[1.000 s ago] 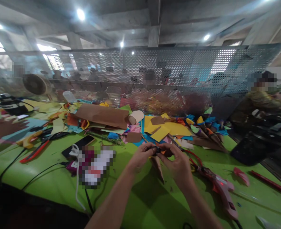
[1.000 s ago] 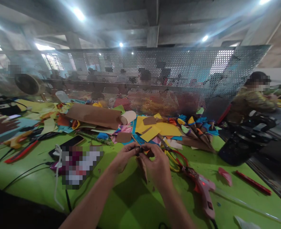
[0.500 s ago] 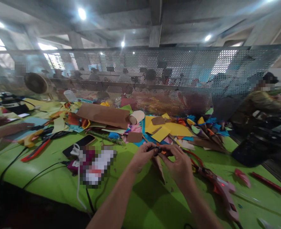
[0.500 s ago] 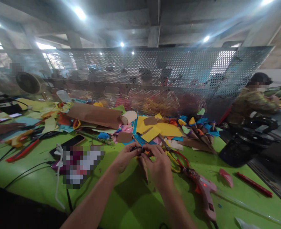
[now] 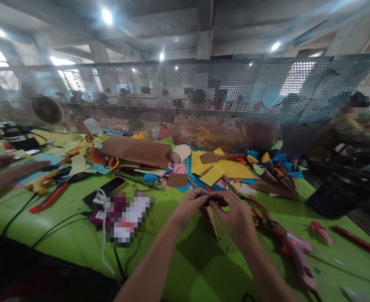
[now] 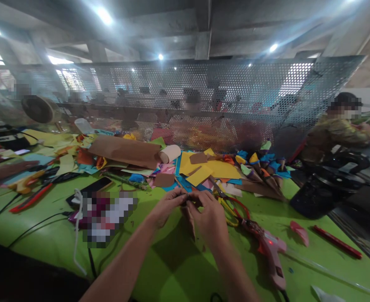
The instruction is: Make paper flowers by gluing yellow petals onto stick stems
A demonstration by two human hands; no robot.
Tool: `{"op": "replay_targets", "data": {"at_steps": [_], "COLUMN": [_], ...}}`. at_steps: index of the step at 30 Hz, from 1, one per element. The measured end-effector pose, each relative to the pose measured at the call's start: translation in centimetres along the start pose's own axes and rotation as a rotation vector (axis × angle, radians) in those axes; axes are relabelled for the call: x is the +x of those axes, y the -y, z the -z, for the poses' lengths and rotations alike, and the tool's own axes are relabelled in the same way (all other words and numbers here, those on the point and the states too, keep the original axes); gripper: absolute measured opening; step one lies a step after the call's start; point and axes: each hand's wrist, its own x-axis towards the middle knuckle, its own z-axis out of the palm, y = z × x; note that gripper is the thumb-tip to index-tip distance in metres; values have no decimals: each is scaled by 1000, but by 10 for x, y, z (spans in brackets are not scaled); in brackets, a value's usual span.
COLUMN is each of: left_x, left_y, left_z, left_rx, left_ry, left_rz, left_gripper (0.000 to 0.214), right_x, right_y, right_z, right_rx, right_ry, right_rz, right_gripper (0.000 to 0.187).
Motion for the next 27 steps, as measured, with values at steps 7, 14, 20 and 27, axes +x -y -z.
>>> {"op": "replay_targets", "data": {"at_steps": [7,14,20,27], "left_x": [1,0,-3,-3], "left_y": [5,4,-7,-8], "left_z": [1,0,-2,-4], "left_rx": [5,-11,23,-43], "left_ry": [9,32,24,26], "left_rz": [35,20,-13,15], "left_gripper": [35,37,43,43], "right_x": [-3,-1,3,3], "right_y": [4,10,5,-4], "right_z": [-2,-1,1,1], "right_rx": [-113,-35,423,674], "right_ry": [-30,-59,-12,21], "right_rz": [51,-24,-327,-442], "right_gripper": [8,8,20,26]}}
